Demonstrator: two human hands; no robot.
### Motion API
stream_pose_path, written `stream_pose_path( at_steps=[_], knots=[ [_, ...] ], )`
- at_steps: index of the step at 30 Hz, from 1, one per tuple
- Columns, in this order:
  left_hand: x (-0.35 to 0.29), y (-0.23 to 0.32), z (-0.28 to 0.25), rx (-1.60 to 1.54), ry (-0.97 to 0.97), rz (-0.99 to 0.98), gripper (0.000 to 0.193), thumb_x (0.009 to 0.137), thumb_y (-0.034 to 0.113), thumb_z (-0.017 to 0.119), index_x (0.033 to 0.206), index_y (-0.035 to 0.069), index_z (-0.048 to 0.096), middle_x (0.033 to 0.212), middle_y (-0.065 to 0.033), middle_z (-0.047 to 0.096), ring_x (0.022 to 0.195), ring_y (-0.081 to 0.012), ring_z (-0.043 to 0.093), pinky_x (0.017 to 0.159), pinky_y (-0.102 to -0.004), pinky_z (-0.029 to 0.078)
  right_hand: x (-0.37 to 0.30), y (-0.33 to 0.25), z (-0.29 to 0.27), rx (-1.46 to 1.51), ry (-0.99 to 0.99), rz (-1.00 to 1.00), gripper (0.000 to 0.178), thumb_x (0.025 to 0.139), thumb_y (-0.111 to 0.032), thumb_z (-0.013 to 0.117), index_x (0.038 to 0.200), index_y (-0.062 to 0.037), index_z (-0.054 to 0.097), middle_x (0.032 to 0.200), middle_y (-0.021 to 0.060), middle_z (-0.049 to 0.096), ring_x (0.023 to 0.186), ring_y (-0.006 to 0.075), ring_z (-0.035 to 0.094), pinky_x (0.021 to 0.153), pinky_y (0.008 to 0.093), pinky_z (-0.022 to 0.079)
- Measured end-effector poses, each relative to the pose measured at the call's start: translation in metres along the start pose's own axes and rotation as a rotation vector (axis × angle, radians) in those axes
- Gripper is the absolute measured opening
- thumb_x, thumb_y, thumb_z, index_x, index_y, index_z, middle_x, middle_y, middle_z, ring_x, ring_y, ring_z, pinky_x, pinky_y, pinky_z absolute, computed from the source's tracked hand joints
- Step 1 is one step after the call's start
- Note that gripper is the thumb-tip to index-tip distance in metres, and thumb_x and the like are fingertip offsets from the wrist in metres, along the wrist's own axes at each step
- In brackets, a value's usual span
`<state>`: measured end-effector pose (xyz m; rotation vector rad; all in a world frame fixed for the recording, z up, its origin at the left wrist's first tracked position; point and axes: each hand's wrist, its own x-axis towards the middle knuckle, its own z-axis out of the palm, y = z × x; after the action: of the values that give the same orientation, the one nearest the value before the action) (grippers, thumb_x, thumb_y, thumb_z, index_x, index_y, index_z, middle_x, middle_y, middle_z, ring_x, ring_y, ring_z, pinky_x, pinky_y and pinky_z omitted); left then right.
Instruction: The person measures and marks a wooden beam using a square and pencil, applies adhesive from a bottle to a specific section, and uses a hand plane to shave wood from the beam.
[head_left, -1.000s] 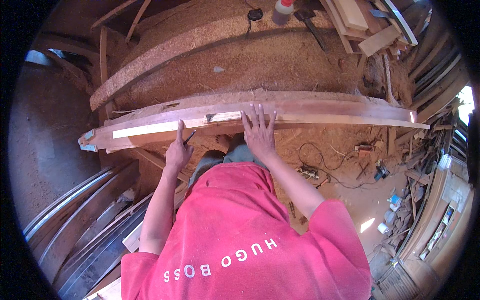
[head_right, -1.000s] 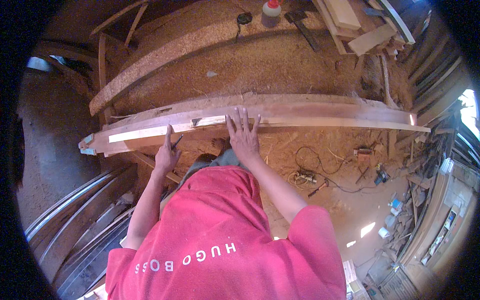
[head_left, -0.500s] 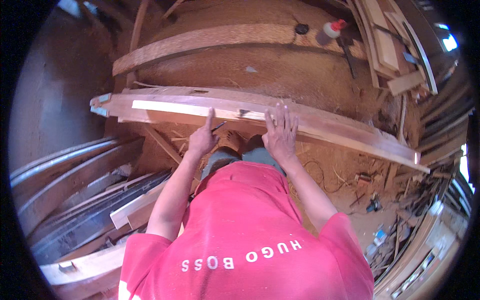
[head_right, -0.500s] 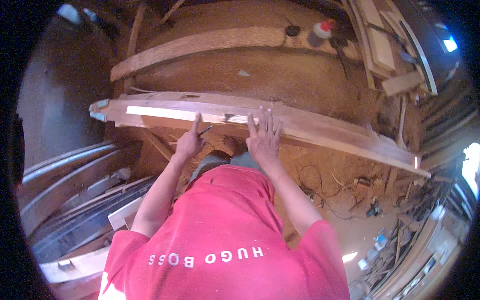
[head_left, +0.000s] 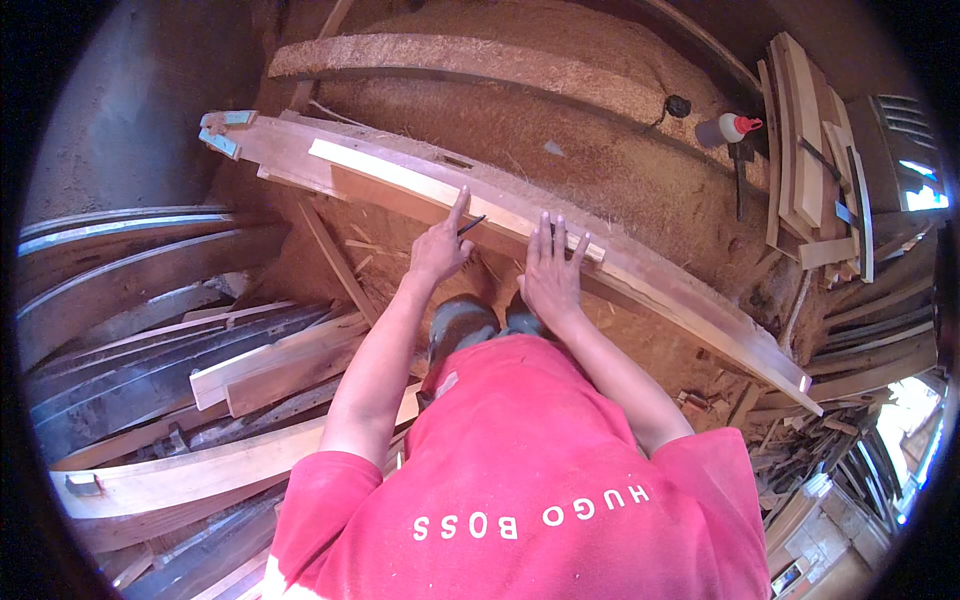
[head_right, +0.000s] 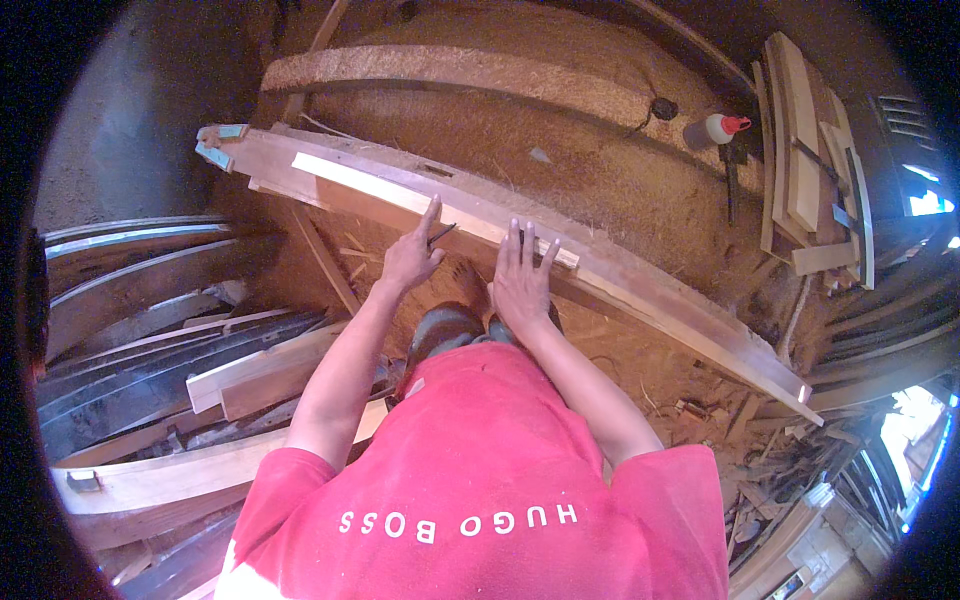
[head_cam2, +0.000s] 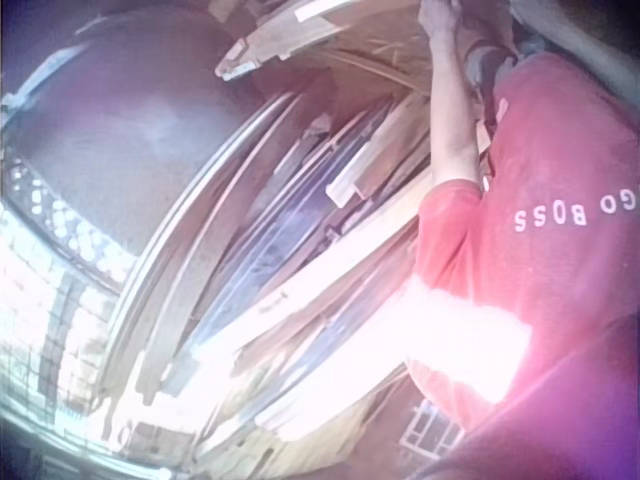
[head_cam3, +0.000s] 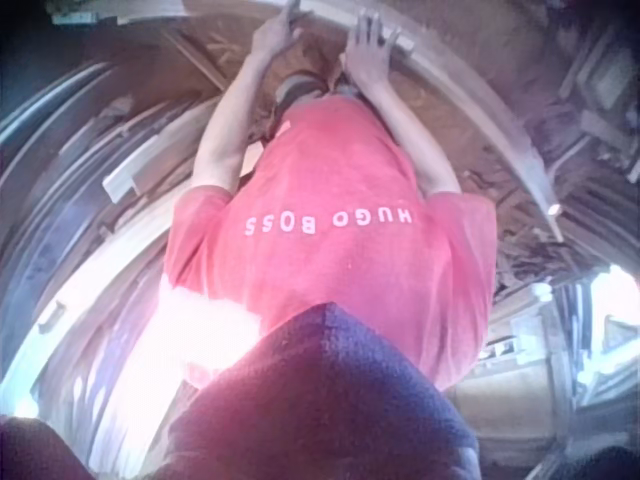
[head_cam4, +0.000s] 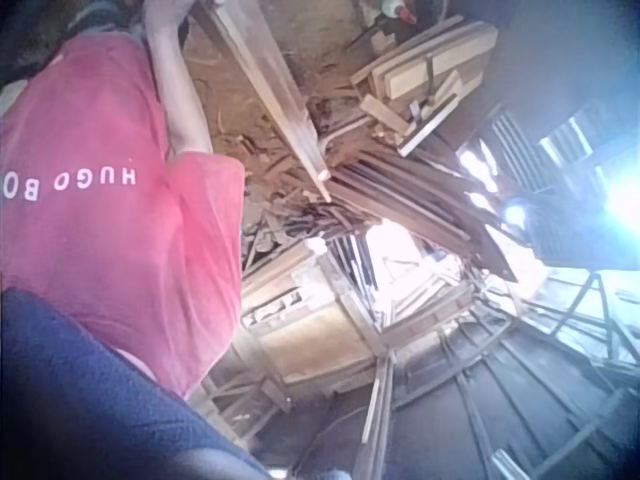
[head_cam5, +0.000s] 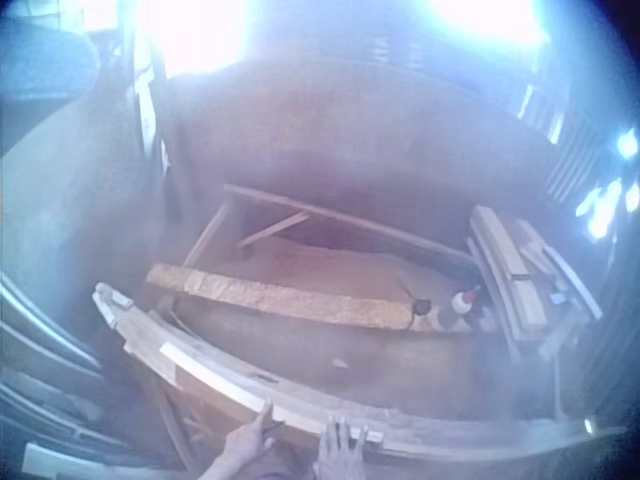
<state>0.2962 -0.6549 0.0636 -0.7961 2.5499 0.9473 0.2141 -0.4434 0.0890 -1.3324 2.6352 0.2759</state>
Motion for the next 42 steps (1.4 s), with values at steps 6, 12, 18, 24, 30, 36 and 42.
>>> stream_pose_path(
  at_steps=[6, 12, 18, 24, 30, 36, 42],
  knots=[
    [0.005, 0.002, -0.003, 0.058, -0.039, -0.022, 0.102, 0.086, 0.023, 0.069, 0.166, 0.038, 0.006, 0.11, -0.0261, 0.072, 0.101, -0.0448, 0.07, 0.086, -0.0562, 0.056, 0.035, 0.008, -0.003, 0.184, 0.205, 0.218, 0.072, 0.08, -0.032, 0.072, 0.144, -0.0025, 0.057, 0.168, 0.0211, 0.024, 0.157, 0.042, 0.018, 0.118, 0.0752, 0.012],
    [-0.019, -0.023, 0.006, -0.064, 0.122, 0.045, 0.096, 0.085, 0.019, 0.067, 0.166, 0.032, 0.015, 0.107, -0.023, 0.071, 0.096, -0.0438, 0.069, 0.082, -0.0542, 0.055, 0.051, 0.179, 0.041, 0.722, 0.157, 0.696, 0.027, 0.091, -0.031, 0.068, 0.108, -0.0122, 0.077, 0.117, 0.0162, 0.072, 0.117, 0.0356, 0.063, 0.098, 0.06, 0.045],
    [-0.11, -0.087, 0.037, -0.117, 0.108, -0.207, 0.088, 0.087, 0.018, 0.065, 0.165, 0.025, 0.024, 0.094, -0.0224, 0.07, 0.082, -0.0419, 0.068, 0.074, -0.0513, 0.053, 0.006, 0.31, 0.169, 0.554, -0.221, 0.836, 0.018, 0.088, -0.025, 0.075, 0.094, -0.0097, 0.082, 0.096, 0.0144, 0.078, 0.087, 0.0317, 0.076, 0.082, 0.0447, 0.058],
    [-0.239, -0.16, 0.077, 0.073, 0.086, -0.508, 0.079, 0.088, 0.022, 0.066, 0.16, 0.02, 0.033, 0.119, -0.0266, 0.07, 0.105, -0.044, 0.07, 0.093, -0.0505, 0.054, 0.038, 0.267, 0.171, 0.593, -0.492, 0.596, 0.03, 0.094, -0.021, 0.065, 0.116, -0.0035, 0.076, 0.114, 0.0183, 0.076, 0.107, 0.0345, 0.072, 0.092, 0.0479, 0.056],
    [-0.221, -0.142, 0.082, 0.024, 0.149, -0.459, 0.077, 0.09, 0.02, 0.067, 0.16, 0.017, 0.034, 0.1, -0.0221, 0.072, 0.088, -0.0402, 0.07, 0.081, -0.0491, 0.054, 0.046, 0.263, 0.178, 0.364, -0.476, 0.651, 0.048, 0.102, -0.021, 0.035, 0.126, 0.0018, 0.069, 0.132, 0.0248, 0.066, 0.124, 0.0398, 0.064, 0.106, 0.0503, 0.049],
    [-0.161, -0.086, 0.045, -0.066, 0.247, -0.392, 0.07, 0.09, 0.02, 0.064, 0.156, 0.017, 0.04, 0.096, -0.0252, 0.071, 0.089, -0.0438, 0.071, 0.078, -0.0523, 0.054, 0.036, 0.271, 0.206, 0.262, -0.326, 0.543, 0.033, 0.097, -0.012, 0.051, 0.12, -0.0024, 0.074, 0.127, 0.0239, 0.069, 0.119, 0.0387, 0.067, 0.1, 0.0499, 0.052],
    [-0.175, -0.085, 0.04, -0.295, 0.175, -0.582, 0.074, 0.089, 0.015, 0.066, 0.157, 0.015, 0.039, 0.097, -0.0225, 0.071, 0.09, -0.0409, 0.07, 0.083, -0.0475, 0.055, 0.069, 0.205, 0.074, 0.901, -0.191, 0.193, 0.02, 0.096, -0.019, 0.069, 0.104, -0.0024, 0.075, 0.102, 0.0171, 0.076, 0.094, 0.0323, 0.072, 0.083, 0.0427, 0.055]
  ],
)
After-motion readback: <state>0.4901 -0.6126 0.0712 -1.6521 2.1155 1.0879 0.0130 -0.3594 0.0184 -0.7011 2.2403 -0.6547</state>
